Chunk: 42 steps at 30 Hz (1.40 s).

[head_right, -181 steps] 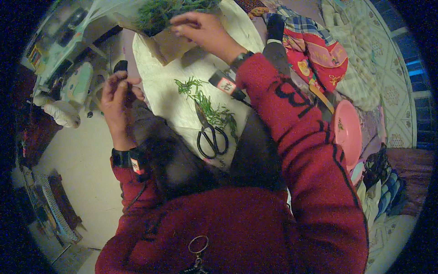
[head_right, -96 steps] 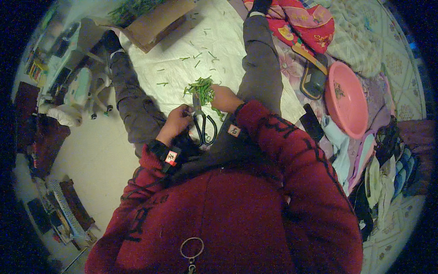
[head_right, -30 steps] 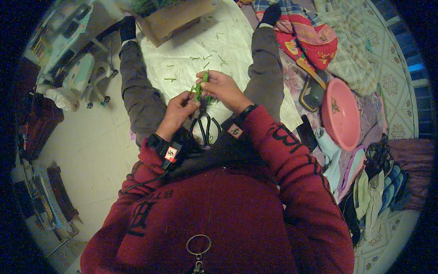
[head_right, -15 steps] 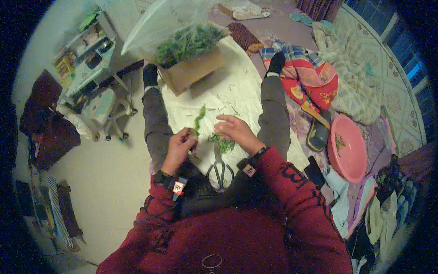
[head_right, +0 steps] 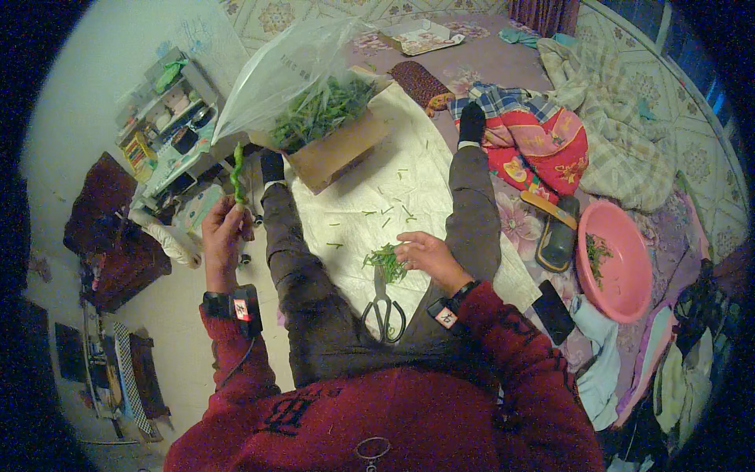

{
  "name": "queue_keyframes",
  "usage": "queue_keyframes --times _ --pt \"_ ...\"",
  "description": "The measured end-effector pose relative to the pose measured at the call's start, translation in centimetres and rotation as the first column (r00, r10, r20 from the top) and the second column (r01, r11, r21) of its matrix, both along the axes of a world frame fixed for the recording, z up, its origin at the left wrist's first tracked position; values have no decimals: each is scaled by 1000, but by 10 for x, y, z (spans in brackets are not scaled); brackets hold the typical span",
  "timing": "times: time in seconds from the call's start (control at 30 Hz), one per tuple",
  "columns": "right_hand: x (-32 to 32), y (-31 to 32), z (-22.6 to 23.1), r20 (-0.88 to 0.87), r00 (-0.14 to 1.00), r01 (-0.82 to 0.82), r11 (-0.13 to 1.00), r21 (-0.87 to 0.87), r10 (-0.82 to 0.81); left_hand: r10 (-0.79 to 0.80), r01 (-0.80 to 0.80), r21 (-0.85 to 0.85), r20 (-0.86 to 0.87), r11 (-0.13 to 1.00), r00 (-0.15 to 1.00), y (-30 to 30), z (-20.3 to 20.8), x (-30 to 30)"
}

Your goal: The person sits on the floor and uses scissors to trim the ends of green vegetables, placing the trimmed pieces into a pink basin. They occasionally pause to handle a phone and a plastic bag before resuming trimming.

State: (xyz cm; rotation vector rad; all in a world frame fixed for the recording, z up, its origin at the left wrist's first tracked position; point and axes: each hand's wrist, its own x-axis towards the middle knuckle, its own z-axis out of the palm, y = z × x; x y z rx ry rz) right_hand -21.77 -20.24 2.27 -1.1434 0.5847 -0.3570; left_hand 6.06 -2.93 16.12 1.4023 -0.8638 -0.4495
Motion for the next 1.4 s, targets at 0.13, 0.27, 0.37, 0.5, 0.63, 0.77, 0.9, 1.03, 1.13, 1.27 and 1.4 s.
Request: queue_keyframes --times 0.13,0.27,0.37,0.5,0.63,0.77,0.9,1.03,1.13,1.27,1.4 --pt "-7 -3 -6 53 994 -96 995 -4 96 -8 7 -40 -25 999 1000 -34 22 -18" --pt "-18 -7 -9 119 984 -134 991 -4 134 -74 59 -128 -116 990 990 -77 39 -16" --pt "-26 -10 -7 135 979 -150 988 -33 153 11 -29 -132 -137 991 991 -105 47 -5" --pt "-33 -18 -3 122 980 -163 986 27 158 30 -84 -263 -203 961 979 -144 59 25" --pt "-37 -22 -7 157 980 -128 990 54 118 64 -108 -282 -162 953 985 -152 43 29" --pt "-35 -21 -14 188 976 -125 991 49 114 72 -95 -238 -105 967 992 -135 18 10" --pt "-32 -19 -17 178 979 -108 994 19 103 -9 -17 -166 -153 986 988 -117 -5 -15" --pt "-33 -16 -15 101 993 -67 998 -11 68 -63 71 42 -178 997 982 -93 -38 -47" --pt "-38 -11 -5 80 994 72 997 11 -72 -134 185 239 -214 953 968 -70 -69 -67" --pt "-67 -7 28 187 955 247 967 -62 -232 -283 381 463 -270 800 921 -46 -118 -81" --pt "-104 -22 57 354 876 388 915 -115 -327 -271 454 574 -379 682 885 -35 -164 -95"
